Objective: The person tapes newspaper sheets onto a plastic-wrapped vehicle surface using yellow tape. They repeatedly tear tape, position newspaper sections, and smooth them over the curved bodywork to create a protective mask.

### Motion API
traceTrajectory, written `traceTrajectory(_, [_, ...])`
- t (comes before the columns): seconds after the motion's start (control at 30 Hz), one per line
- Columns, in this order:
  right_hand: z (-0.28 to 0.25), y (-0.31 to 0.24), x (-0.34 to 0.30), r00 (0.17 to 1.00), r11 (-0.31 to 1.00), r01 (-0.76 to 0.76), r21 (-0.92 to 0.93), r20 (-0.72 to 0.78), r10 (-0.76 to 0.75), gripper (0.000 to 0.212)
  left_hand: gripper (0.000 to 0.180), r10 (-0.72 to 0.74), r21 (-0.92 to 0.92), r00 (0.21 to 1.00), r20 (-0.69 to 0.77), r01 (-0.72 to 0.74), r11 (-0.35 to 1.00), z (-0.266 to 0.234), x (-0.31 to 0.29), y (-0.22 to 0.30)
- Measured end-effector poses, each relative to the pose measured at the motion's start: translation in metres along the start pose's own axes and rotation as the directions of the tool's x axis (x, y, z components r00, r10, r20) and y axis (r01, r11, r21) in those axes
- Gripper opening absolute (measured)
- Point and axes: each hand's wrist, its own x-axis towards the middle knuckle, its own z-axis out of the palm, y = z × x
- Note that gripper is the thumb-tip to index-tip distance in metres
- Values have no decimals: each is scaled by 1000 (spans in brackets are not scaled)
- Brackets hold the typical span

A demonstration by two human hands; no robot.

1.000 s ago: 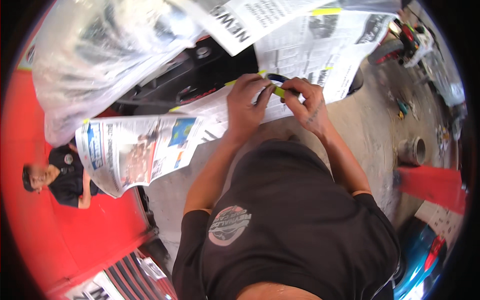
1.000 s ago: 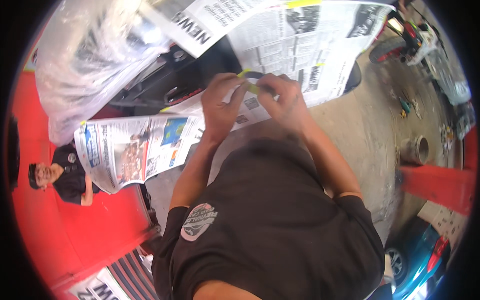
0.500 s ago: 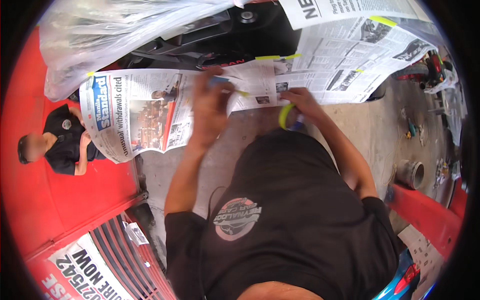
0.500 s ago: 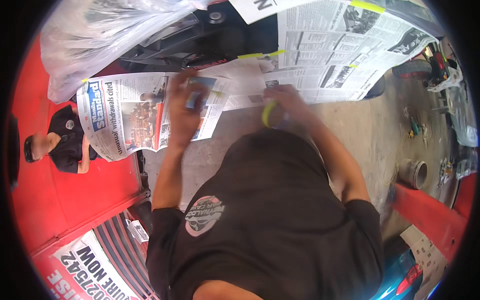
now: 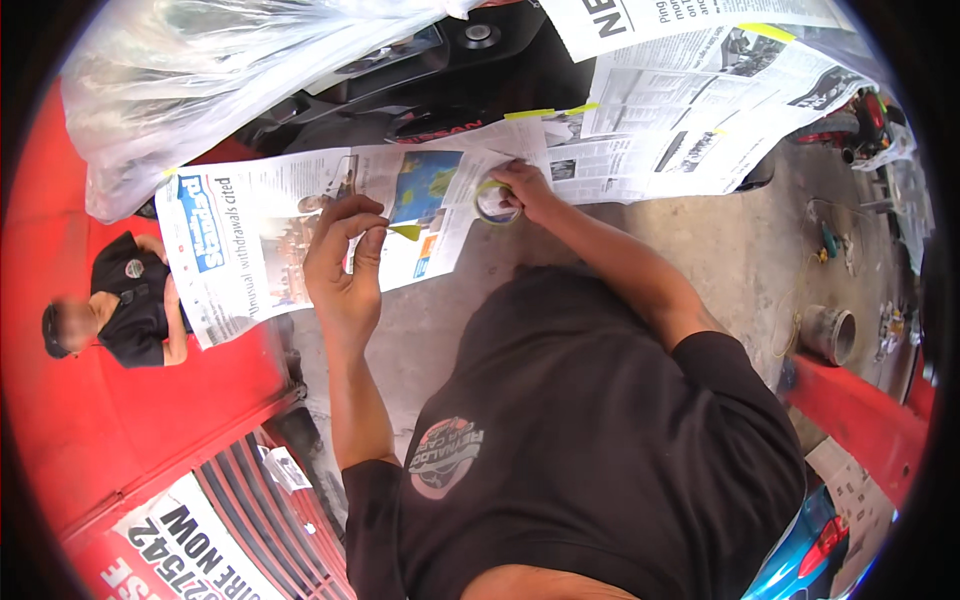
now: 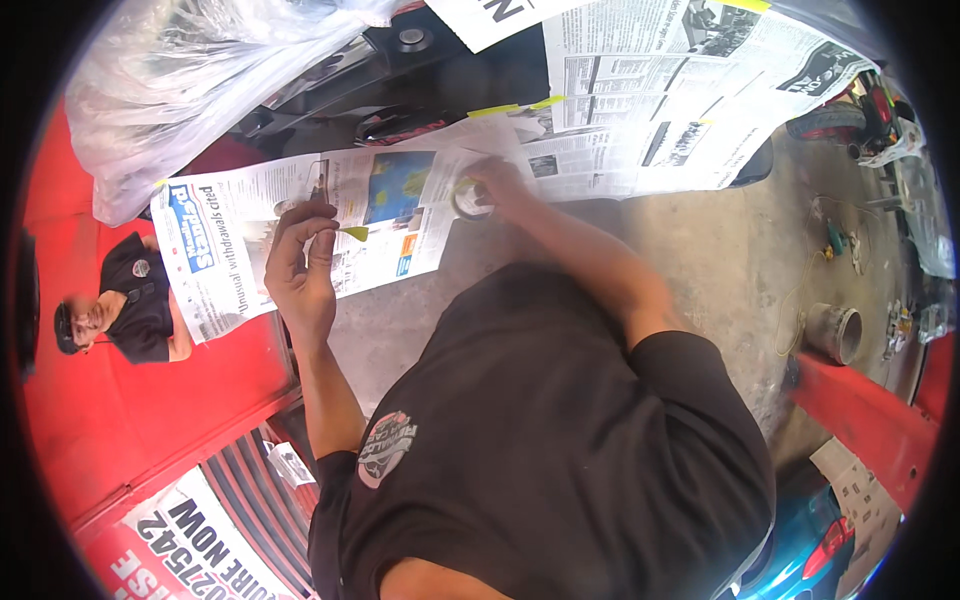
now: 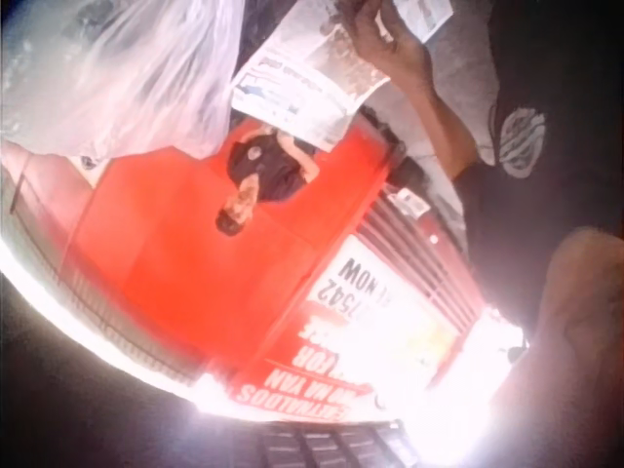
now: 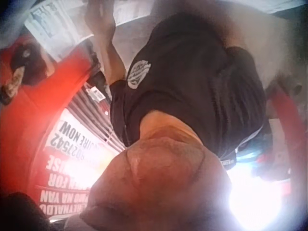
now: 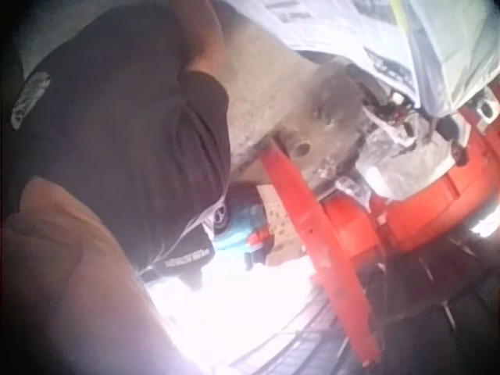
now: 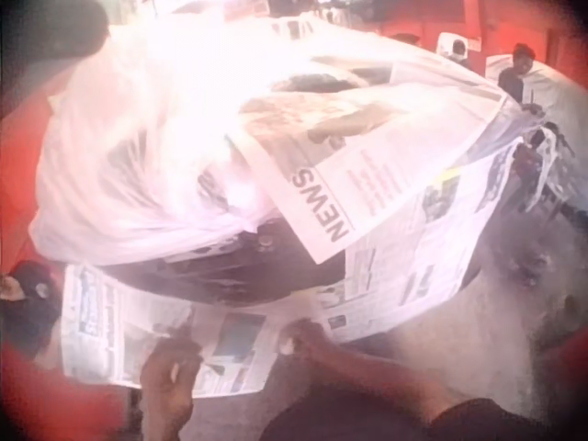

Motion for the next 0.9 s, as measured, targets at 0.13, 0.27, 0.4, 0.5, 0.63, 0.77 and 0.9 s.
traceTrajectory(0.13, [-19,-29,-31,995,997,-79,-12,-64,78,19,8,-50,-56,998,29,51,997,-5,-7,8])
traceTrajectory(0.27, [-51,-102,-88,992,997,47,-69,-116,-54,25,8,18,-135,988,150,2,991,8,-4,17])
traceTrajectory(0.4, [-87,-158,-116,912,790,310,-529,-68,-404,19,11,152,-252,971,184,-102,962,34,11,28])
traceTrajectory(0.5, [-99,-195,-137,873,709,363,-605,-46,-486,23,18,231,-203,973,32,-219,954,42,16,45])
traceTrajectory(0.63, [-107,-228,-150,780,542,509,-669,91,-619,25,16,270,-157,919,-288,-323,933,33,30,54])
traceTrajectory(0.77, [-100,-288,-142,693,463,569,-680,94,-715,17,16,248,-227,835,-492,-398,889,36,34,60])
traceTrajectory(0.9, [-104,-327,-115,767,619,535,-575,23,-642,17,21,353,-195,892,-283,-414,889,68,30,64])
